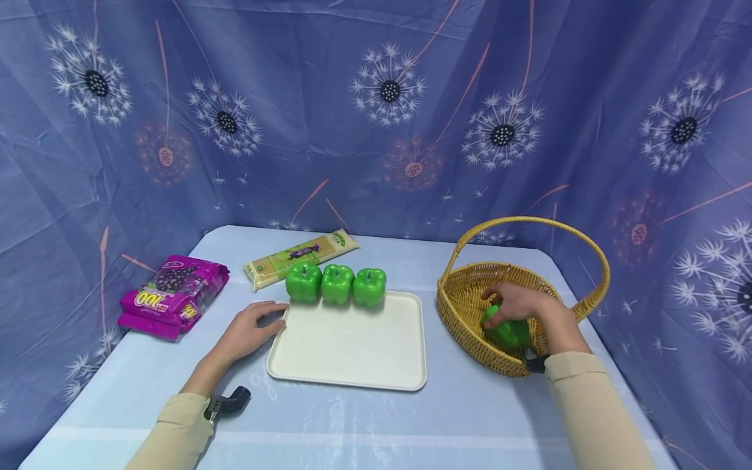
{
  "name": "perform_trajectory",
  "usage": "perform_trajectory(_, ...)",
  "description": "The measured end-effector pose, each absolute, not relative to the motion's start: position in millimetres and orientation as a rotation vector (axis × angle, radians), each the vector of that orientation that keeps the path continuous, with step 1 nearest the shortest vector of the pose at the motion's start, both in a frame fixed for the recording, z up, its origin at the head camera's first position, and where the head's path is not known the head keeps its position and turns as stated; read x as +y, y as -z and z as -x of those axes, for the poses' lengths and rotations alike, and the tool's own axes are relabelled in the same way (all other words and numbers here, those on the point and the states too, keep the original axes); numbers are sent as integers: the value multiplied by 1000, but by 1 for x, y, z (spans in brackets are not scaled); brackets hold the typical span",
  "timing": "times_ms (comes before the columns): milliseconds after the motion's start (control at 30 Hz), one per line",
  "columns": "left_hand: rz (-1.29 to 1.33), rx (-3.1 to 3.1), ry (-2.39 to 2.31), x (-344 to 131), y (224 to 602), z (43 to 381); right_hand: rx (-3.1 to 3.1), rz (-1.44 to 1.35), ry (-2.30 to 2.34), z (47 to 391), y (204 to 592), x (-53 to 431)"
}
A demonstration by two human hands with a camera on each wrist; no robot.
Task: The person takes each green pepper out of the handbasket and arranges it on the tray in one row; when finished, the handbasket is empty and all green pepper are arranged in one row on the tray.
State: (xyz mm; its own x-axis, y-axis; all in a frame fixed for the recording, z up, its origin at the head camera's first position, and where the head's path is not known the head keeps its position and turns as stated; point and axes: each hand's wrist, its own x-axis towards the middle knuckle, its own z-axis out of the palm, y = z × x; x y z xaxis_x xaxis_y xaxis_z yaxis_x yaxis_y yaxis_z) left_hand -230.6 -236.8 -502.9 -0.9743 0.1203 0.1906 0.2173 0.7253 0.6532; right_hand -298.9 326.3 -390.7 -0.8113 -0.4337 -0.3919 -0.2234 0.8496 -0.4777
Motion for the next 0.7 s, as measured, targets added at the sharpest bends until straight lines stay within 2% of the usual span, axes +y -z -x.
perform_trajectory(700, 285, -2782, 1083, -237, 503, 231, 2691, 459, 692, 308, 391, 325)
